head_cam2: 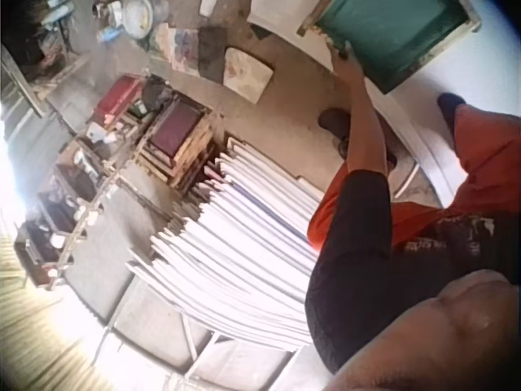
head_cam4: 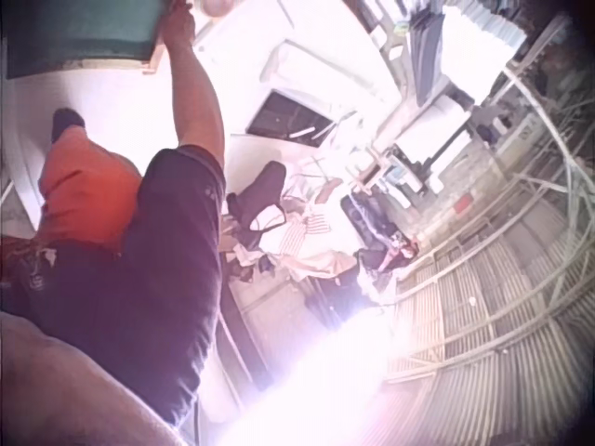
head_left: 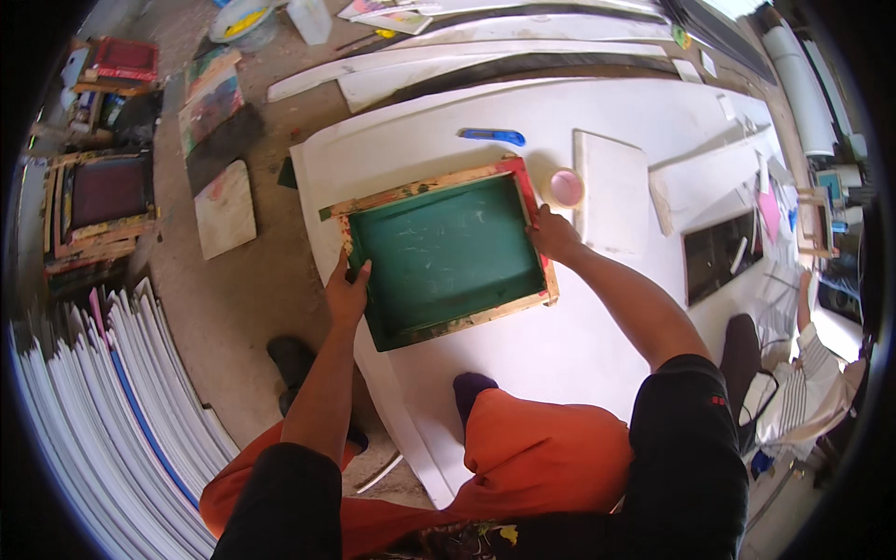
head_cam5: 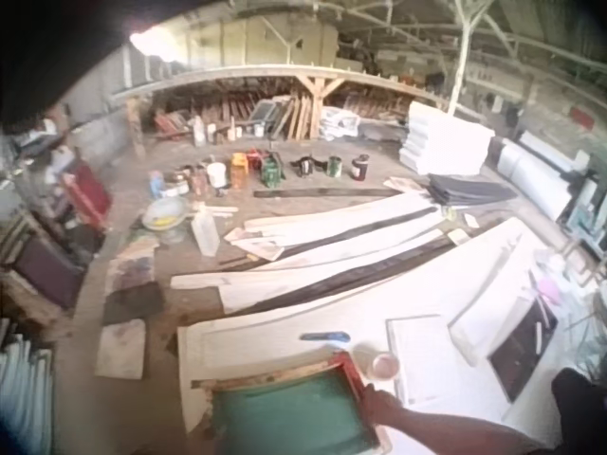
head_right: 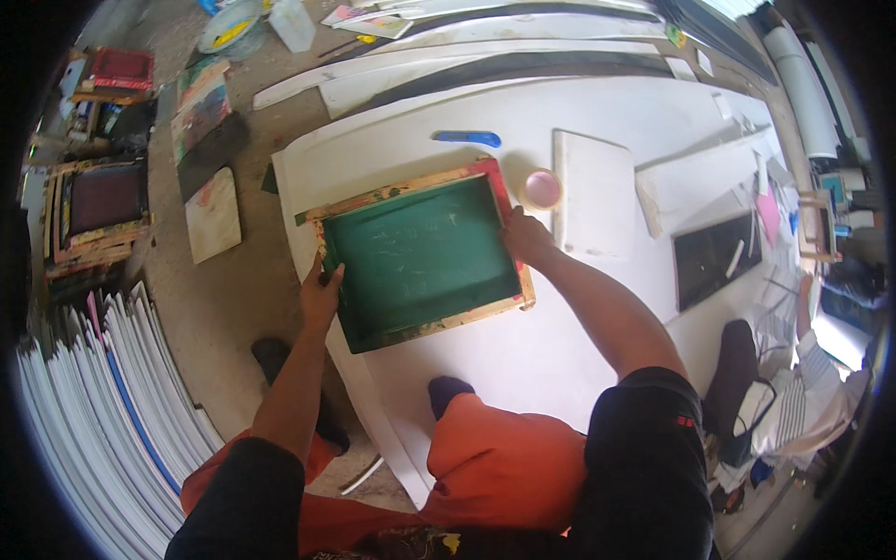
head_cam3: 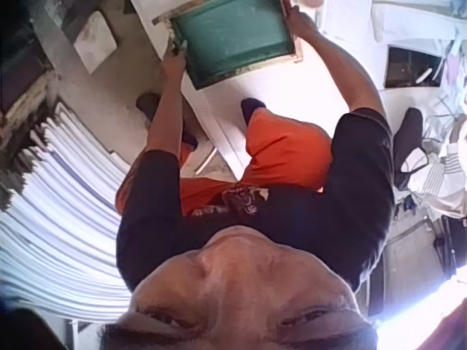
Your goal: The person sits on the floor and smooths a red screen with a mesh design using their hands. They then place the red screen on a shelf and pick up a green screen. The person applies masking tape to the edges of the green screen to secure the mesh.
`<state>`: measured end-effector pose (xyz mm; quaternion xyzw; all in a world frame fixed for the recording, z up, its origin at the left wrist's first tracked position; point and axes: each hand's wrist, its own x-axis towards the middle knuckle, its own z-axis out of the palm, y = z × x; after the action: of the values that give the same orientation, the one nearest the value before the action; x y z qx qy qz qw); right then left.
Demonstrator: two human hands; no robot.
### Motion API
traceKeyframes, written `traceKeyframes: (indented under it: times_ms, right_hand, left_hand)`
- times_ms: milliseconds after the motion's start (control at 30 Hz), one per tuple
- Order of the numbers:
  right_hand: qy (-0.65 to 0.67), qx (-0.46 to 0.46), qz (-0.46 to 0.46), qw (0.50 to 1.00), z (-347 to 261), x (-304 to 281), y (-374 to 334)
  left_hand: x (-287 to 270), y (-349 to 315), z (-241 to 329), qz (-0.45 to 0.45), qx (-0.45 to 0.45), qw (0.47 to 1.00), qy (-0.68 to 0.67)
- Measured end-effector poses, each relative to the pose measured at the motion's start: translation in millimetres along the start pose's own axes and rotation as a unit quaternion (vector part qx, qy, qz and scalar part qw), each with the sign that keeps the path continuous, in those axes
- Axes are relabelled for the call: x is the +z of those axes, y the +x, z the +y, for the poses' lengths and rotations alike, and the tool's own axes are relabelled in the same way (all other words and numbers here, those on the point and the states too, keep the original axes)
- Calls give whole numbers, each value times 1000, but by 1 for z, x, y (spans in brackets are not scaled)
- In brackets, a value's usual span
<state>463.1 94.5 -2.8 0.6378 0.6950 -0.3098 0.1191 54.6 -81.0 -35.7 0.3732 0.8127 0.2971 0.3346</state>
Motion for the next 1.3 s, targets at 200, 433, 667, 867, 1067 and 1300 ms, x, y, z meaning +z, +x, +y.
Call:
traceKeyframes:
  times_ms: [200,433,667,867,1067,1300]
  right_hand:
    - [-143,-32,-158,977,-43,-61,5]
    - [-349,-102,-179,914,-110,-73,44]
    - [-372,-193,-120,900,-187,-101,34]
    - [-427,-187,-94,880,-207,-112,-25]
    - [-383,-157,-104,904,-140,-83,-78]
    - [-265,-189,-70,943,-120,-35,-103]
  left_hand:
    - [-8,1,4,-3,-5,998,66]
    - [-11,-3,27,-33,-55,991,120]
    - [10,-6,20,45,-3,981,188]
    - [18,-24,-3,88,29,982,165]
    - [30,-107,10,80,-30,969,231]
    - [20,-103,1,68,-24,976,208]
